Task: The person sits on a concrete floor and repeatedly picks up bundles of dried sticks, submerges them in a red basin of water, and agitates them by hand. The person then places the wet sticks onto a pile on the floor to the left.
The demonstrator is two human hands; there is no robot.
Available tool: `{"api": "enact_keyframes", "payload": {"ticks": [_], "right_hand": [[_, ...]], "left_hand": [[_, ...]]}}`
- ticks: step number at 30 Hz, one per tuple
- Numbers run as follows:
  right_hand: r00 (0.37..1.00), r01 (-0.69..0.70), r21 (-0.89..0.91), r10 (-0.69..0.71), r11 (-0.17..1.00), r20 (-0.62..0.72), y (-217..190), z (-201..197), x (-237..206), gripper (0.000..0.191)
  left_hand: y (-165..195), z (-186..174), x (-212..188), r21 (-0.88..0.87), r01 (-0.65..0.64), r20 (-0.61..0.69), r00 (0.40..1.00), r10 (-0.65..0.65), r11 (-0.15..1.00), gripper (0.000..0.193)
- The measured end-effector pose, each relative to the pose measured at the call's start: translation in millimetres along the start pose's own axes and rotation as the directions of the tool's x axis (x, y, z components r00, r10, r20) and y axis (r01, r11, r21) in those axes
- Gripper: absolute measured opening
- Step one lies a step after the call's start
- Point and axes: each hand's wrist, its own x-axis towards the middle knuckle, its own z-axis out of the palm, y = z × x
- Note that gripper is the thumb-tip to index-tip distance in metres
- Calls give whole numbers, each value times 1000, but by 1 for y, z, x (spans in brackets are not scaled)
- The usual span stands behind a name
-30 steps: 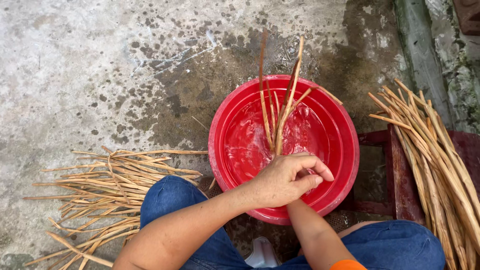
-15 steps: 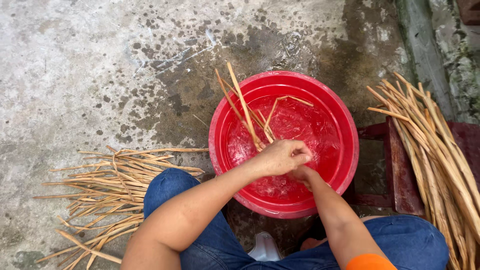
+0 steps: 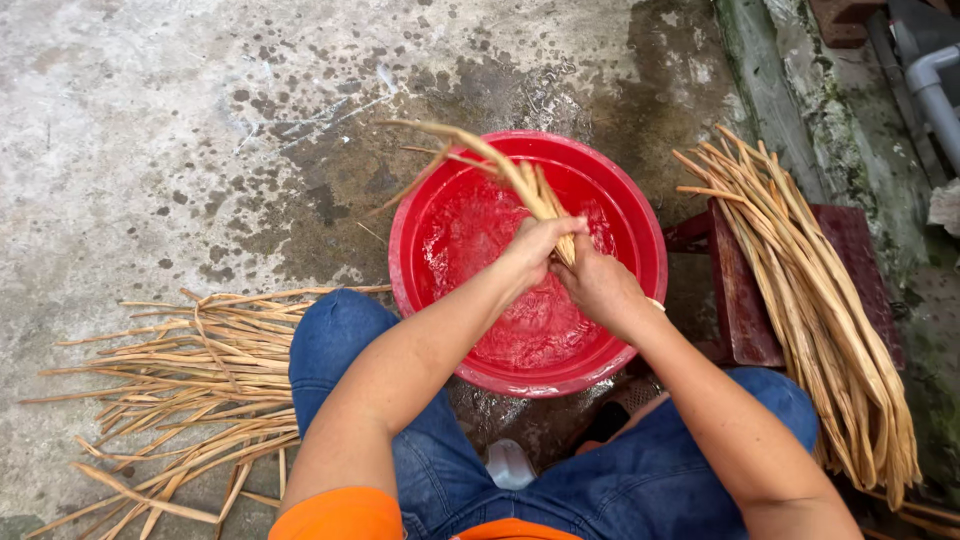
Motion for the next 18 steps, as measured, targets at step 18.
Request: {"api": "enact_keyframes", "payload": {"ticks": [18], "right_hand": [[997, 80, 259, -75, 963, -27, 14, 9, -45, 28]], "left_hand": [[139, -68, -17, -366, -427, -319, 892, 320, 827, 25]]}}
